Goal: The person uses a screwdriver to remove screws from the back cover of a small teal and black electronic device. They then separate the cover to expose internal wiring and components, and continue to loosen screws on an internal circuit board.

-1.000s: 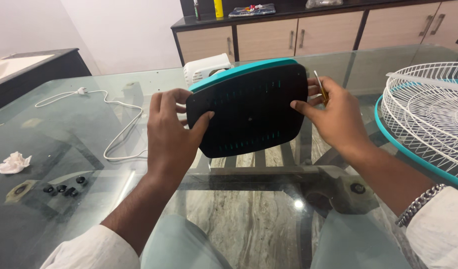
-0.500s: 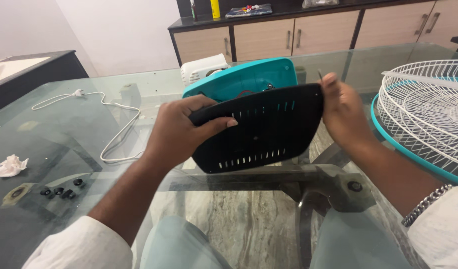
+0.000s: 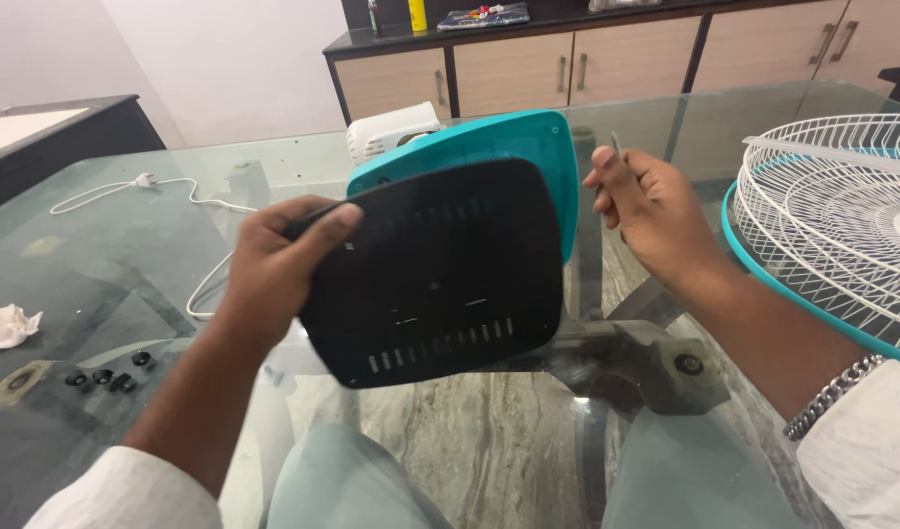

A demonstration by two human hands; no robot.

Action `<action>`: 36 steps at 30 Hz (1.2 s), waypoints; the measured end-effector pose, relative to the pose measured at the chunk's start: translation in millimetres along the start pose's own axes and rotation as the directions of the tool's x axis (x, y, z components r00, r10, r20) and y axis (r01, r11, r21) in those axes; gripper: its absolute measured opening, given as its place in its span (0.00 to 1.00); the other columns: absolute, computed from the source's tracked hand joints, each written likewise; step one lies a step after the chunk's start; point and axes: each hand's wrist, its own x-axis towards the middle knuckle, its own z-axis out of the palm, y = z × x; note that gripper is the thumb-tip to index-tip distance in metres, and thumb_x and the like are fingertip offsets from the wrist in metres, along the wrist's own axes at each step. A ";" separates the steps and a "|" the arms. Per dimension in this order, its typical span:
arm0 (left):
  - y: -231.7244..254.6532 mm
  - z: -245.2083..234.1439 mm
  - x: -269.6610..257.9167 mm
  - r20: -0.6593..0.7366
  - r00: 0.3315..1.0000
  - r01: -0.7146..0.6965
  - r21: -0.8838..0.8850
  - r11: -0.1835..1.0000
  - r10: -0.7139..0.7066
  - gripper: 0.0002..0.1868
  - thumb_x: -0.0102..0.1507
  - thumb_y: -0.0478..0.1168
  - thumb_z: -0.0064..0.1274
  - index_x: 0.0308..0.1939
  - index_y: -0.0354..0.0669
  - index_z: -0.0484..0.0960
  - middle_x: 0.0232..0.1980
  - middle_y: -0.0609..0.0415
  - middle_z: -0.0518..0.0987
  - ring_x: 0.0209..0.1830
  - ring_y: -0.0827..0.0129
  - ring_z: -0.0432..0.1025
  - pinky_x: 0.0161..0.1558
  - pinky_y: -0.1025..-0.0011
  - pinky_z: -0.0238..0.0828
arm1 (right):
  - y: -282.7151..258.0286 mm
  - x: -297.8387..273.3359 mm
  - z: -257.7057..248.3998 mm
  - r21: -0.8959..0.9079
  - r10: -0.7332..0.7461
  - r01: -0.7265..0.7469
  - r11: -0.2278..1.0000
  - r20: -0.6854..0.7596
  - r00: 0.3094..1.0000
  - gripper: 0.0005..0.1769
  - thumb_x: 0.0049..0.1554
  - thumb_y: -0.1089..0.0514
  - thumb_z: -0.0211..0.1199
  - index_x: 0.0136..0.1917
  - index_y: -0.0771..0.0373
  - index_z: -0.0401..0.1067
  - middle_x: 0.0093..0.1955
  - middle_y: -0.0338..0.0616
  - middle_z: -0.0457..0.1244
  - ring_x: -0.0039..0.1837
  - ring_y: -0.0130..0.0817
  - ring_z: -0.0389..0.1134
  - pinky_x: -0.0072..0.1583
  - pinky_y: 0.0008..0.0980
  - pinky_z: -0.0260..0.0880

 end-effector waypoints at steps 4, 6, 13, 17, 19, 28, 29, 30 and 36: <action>-6.4 -24.3 -0.8 -0.046 0.992 0.095 -0.368 0.925 -0.119 0.14 0.69 0.44 0.56 0.49 0.33 0.83 0.41 0.50 0.84 0.36 0.70 0.78 0.41 0.72 0.79 | 0.5 -1.7 4.7 -0.037 -0.024 0.024 0.999 0.012 1.000 0.30 0.65 0.32 0.53 0.44 0.62 0.73 0.35 0.34 0.61 0.39 0.21 0.61 0.43 0.20 0.64; -3.2 -37.3 -2.3 -0.097 0.988 0.067 -0.455 0.888 -0.124 0.16 0.71 0.45 0.52 0.52 0.33 0.82 0.46 0.49 0.84 0.42 0.67 0.79 0.48 0.68 0.79 | -1.0 -0.3 5.0 -0.044 0.010 -0.009 0.999 0.018 1.000 0.29 0.64 0.33 0.53 0.44 0.61 0.73 0.34 0.34 0.61 0.38 0.21 0.61 0.41 0.21 0.63; -2.4 -95.2 -6.5 -0.323 0.920 -0.027 -0.615 0.788 -0.221 0.21 0.73 0.51 0.41 0.62 0.43 0.77 0.60 0.52 0.82 0.62 0.64 0.78 0.66 0.61 0.76 | -0.6 1.6 12.0 -0.005 0.021 -0.020 1.000 0.049 0.999 0.19 0.64 0.44 0.61 0.42 0.61 0.71 0.33 0.32 0.60 0.36 0.19 0.58 0.39 0.22 0.60; -9.2 -140.5 -13.3 -0.524 0.799 -0.140 -0.639 0.756 -0.294 0.18 0.72 0.48 0.49 0.62 0.46 0.77 0.61 0.57 0.81 0.62 0.68 0.78 0.66 0.64 0.77 | -4.8 1.1 17.3 0.039 0.010 -0.013 0.999 0.081 0.997 0.17 0.64 0.47 0.61 0.41 0.61 0.71 0.33 0.31 0.60 0.36 0.18 0.57 0.39 0.22 0.59; -13.7 -161.5 -17.6 -0.630 0.691 -0.106 -0.572 0.813 -0.354 0.16 0.71 0.46 0.57 0.61 0.48 0.77 0.57 0.61 0.79 0.59 0.72 0.76 0.64 0.70 0.73 | -8.0 1.0 20.1 0.045 0.015 -0.019 0.999 0.083 0.996 0.16 0.64 0.47 0.61 0.41 0.61 0.71 0.32 0.31 0.60 0.35 0.17 0.57 0.39 0.22 0.59; -90.4 -277.0 -68.5 -0.847 0.527 0.125 0.002 0.992 -0.065 0.14 0.70 0.35 0.53 0.59 0.45 0.75 0.55 0.53 0.79 0.56 0.67 0.76 0.59 0.68 0.75 | -24.2 -0.8 45.3 0.017 -0.052 0.050 0.999 0.182 0.982 0.13 0.63 0.50 0.64 0.43 0.62 0.75 0.33 0.29 0.59 0.36 0.17 0.54 0.39 0.22 0.56; -101.9 -296.9 -81.3 -0.842 0.540 0.178 0.128 0.976 0.012 0.13 0.71 0.35 0.52 0.59 0.45 0.75 0.54 0.52 0.79 0.55 0.67 0.76 0.58 0.68 0.75 | -25.3 -0.9 49.1 0.035 -0.097 0.092 0.995 0.221 0.970 0.13 0.62 0.50 0.64 0.44 0.62 0.76 0.34 0.28 0.61 0.38 0.15 0.57 0.41 0.21 0.60; -110.5 -319.0 -94.3 -0.826 0.555 0.222 0.256 0.941 0.093 0.12 0.72 0.34 0.50 0.59 0.44 0.76 0.54 0.52 0.79 0.54 0.67 0.76 0.58 0.68 0.75 | -26.4 -1.1 53.2 0.055 -0.142 0.132 0.990 0.258 0.956 0.13 0.62 0.50 0.64 0.45 0.62 0.77 0.35 0.27 0.63 0.39 0.14 0.61 0.42 0.19 0.64; -137.3 -408.5 -159.4 -0.418 0.804 0.191 0.855 0.483 0.422 0.09 0.78 0.29 0.44 0.59 0.38 0.78 0.50 0.48 0.79 0.49 0.65 0.74 0.54 0.68 0.72 | -39.7 -6.7 82.3 -0.104 0.021 0.009 0.995 0.279 0.960 0.15 0.60 0.49 0.65 0.44 0.64 0.78 0.31 0.31 0.58 0.34 0.18 0.52 0.36 0.24 0.52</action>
